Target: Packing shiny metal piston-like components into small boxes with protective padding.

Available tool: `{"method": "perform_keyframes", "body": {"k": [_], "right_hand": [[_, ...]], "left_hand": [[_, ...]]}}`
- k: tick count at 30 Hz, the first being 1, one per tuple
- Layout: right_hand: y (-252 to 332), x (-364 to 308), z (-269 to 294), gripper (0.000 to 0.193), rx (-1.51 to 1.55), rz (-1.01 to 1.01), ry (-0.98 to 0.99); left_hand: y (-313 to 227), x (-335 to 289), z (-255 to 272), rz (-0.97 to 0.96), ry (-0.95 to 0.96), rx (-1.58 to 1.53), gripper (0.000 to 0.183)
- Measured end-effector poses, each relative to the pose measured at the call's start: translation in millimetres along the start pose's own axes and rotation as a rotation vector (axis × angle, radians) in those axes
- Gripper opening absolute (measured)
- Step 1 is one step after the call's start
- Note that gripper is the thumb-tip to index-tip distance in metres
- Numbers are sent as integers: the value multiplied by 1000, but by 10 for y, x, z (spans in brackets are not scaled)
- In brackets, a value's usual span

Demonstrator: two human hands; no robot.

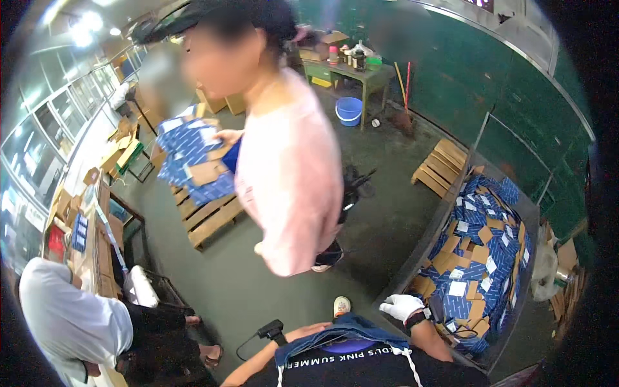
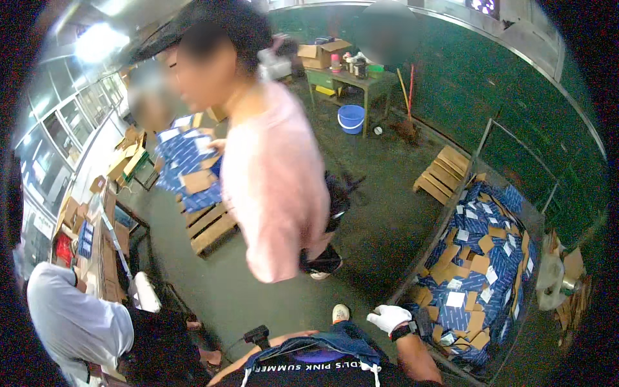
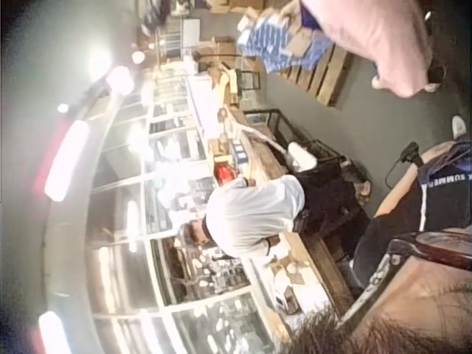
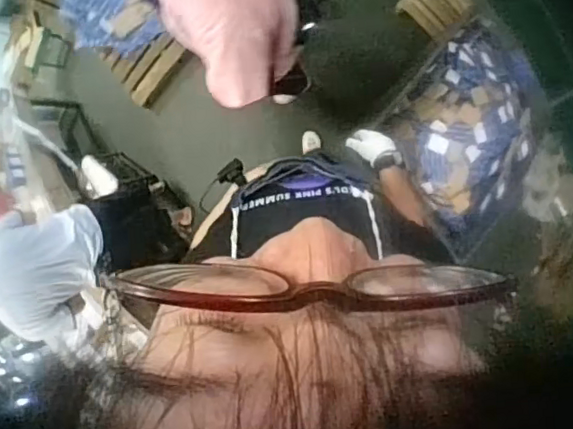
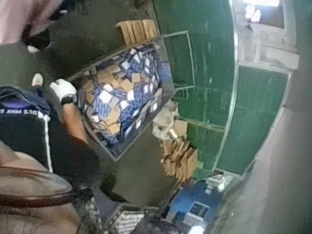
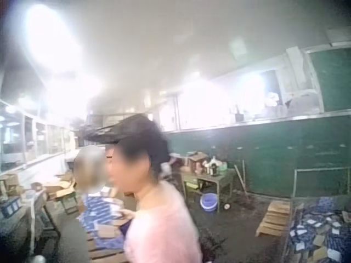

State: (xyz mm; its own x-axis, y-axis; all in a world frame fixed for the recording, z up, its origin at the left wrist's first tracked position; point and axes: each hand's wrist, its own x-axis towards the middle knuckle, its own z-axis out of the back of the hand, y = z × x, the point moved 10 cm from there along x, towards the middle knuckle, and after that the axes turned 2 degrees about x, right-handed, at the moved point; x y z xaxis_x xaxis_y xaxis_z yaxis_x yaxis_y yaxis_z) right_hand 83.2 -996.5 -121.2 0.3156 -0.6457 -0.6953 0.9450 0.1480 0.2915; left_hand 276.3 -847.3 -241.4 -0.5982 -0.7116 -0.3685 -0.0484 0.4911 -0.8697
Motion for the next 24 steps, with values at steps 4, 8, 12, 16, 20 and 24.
{"method": "perform_keyframes", "body": {"k": [4, 8, 12, 16, 20, 24], "right_hand": [[-429, 138, 481, 54, 164, -78, -125], [-1067, 195, 748, 50, 276, -257, -219], [-1686, 196, 640, 57, 417, -363, -288], [-1887, 80, 692, 60, 490, -568, -436], [-1859, 41, 822, 81, 584, -697, -517], [-2067, 817, 661, 72, 344, -370, -346]], "left_hand": [[-243, 556, 215, 86, 49, 148, 51], [-934, 1048, 368, 56, 116, 197, 54], [-1264, 1473, 485, 292, 232, 335, 56], [-1338, 1901, 858, 440, 284, 413, 61], [-1732, 2531, 1342, 410, 203, 443, 63], [-2048, 3188, 2064, 269, 137, 591, 60]]}}
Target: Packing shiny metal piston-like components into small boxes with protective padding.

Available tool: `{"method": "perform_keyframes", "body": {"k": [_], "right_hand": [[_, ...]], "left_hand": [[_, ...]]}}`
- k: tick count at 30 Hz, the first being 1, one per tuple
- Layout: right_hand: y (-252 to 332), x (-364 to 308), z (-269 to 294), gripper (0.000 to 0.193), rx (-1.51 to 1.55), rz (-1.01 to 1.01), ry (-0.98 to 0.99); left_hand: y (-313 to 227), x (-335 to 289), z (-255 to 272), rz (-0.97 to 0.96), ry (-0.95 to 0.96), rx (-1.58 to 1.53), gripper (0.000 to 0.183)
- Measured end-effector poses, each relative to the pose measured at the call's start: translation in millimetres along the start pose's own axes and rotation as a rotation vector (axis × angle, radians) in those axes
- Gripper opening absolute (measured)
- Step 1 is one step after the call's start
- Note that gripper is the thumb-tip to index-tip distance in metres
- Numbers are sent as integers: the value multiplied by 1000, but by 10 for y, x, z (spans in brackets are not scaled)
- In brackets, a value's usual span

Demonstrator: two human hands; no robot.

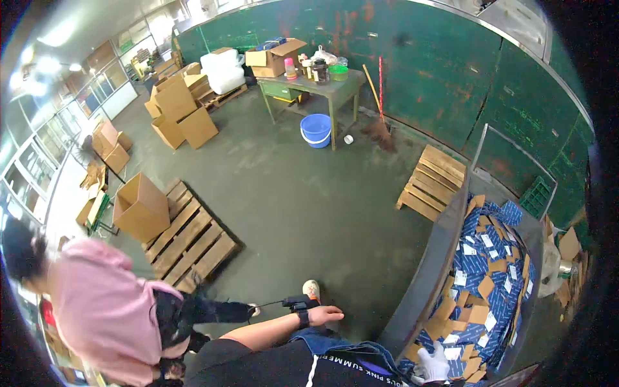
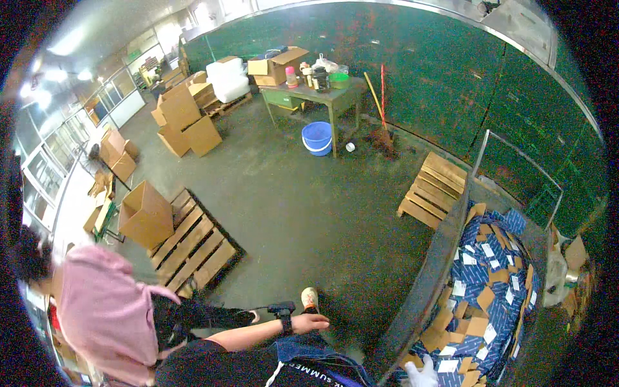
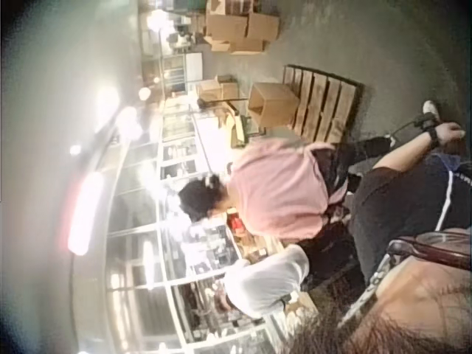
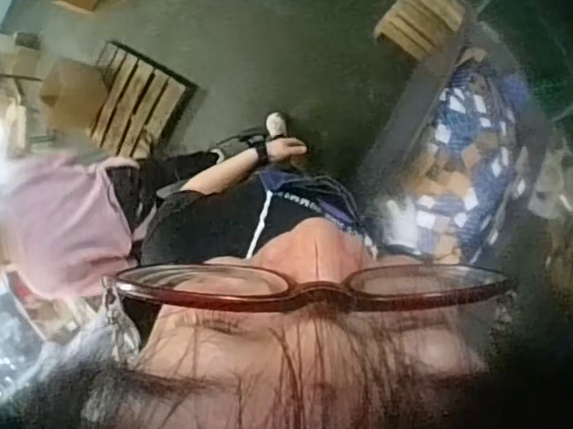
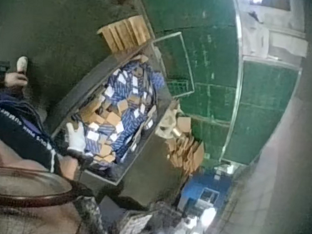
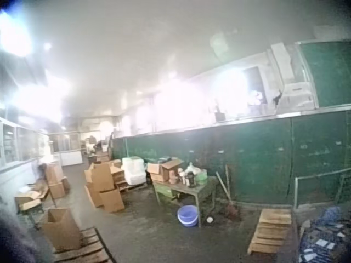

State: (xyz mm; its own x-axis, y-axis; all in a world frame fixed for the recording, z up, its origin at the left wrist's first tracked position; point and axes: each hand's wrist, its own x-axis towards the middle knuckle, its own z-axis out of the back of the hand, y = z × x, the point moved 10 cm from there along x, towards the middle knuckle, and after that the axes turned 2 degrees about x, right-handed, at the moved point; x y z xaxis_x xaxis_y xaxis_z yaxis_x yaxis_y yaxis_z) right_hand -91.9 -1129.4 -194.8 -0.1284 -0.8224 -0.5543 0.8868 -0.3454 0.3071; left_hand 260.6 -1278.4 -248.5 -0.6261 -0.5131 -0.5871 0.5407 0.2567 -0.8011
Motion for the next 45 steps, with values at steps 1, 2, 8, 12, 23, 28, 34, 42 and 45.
{"method": "perform_keyframes", "body": {"k": [1, 2, 8, 12, 23, 28, 34, 42, 45], "right_hand": [[369, 30, 355, 68, 351, -186, -71], [764, 23, 649, 66, 701, -372, -141], [2929, 1244, 1501, 59, 269, -57, -111], [3814, 2095, 1456, 61, 543, 174, 26], [4952, 4255, 2006, 64, 246, 214, 94], [5597, 5261, 2606, 59, 195, 273, 105], [6510, 6295, 3226, 46, 65, 450, 52], [7713, 7299, 3266, 45, 6, 444, 130], [8065, 7611, 3183, 52, -12, 338, 208]], "left_hand": [[-45, 55, 260, -3, -38, 36, 60], [-89, 108, 546, -6, -76, 69, 59], [36, 86, 2139, -93, -241, -322, 52], [-250, -152, 3122, -47, -459, -294, 52], [99, 515, 4889, -1, -632, -461, 41], [-56, 620, 5926, 43, -764, -713, 47], [-171, 827, 7063, 31, -931, -702, 50], [282, 903, 8723, 89, -1031, -753, 60], [297, 983, 9539, 44, -1080, -756, 59]]}}
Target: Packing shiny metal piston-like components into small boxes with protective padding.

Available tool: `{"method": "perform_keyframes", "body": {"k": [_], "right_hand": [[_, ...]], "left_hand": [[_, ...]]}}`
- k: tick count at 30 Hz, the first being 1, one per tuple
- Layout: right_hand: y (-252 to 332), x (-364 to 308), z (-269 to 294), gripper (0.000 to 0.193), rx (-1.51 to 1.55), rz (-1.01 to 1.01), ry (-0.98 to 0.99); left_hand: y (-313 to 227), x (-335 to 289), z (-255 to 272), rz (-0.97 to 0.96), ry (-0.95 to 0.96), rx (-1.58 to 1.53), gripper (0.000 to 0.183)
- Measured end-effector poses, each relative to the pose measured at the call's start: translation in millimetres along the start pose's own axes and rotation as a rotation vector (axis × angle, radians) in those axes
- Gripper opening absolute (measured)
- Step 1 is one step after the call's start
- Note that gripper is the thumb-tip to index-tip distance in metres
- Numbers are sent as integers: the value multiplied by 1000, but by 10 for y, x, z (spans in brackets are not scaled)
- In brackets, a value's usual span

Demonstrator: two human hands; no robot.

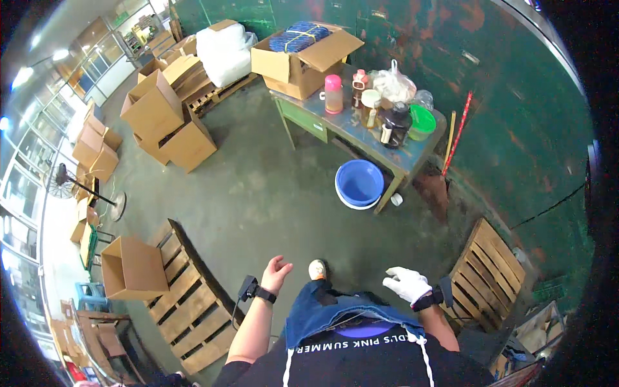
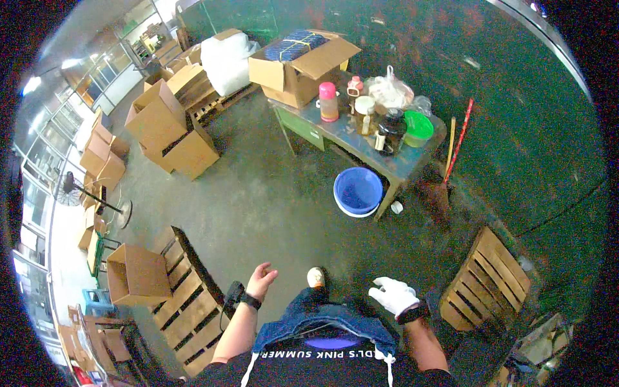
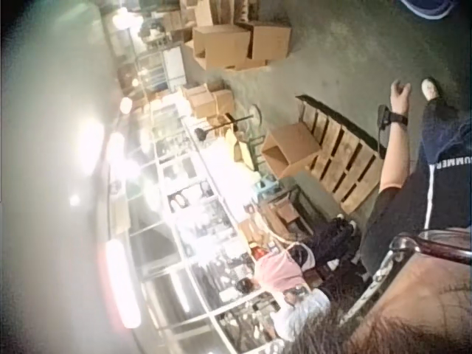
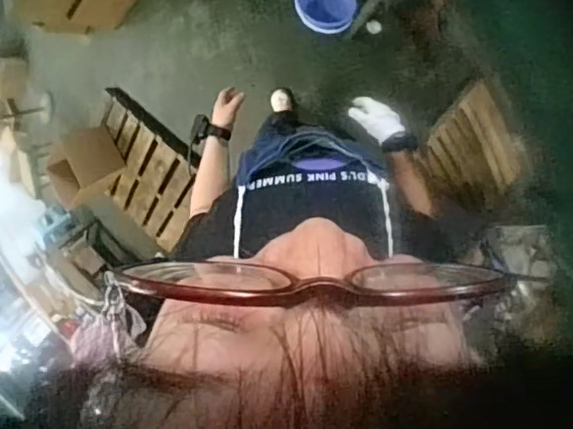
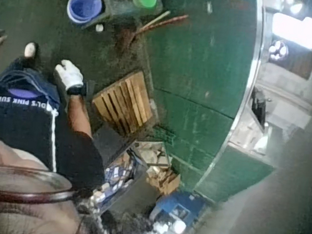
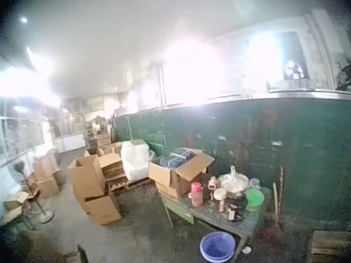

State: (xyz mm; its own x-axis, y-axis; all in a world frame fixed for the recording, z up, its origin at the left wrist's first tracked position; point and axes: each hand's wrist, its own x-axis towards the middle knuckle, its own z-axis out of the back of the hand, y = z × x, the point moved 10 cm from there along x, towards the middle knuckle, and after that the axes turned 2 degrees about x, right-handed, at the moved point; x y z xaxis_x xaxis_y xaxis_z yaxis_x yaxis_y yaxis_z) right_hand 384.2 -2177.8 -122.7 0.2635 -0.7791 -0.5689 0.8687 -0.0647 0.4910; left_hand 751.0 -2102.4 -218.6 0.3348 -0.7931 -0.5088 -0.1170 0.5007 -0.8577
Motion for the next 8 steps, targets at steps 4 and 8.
{"method": "perform_keyframes", "body": {"k": [4, 8], "right_hand": [[516, 379, 151, 55, 71, -30, 83], [691, 846, 379, 55, 33, -109, 47]], "left_hand": [[-435, 817, -11, -42, 76, 27, 64], [-929, 1551, -285, -100, 205, 135, 64]]}}
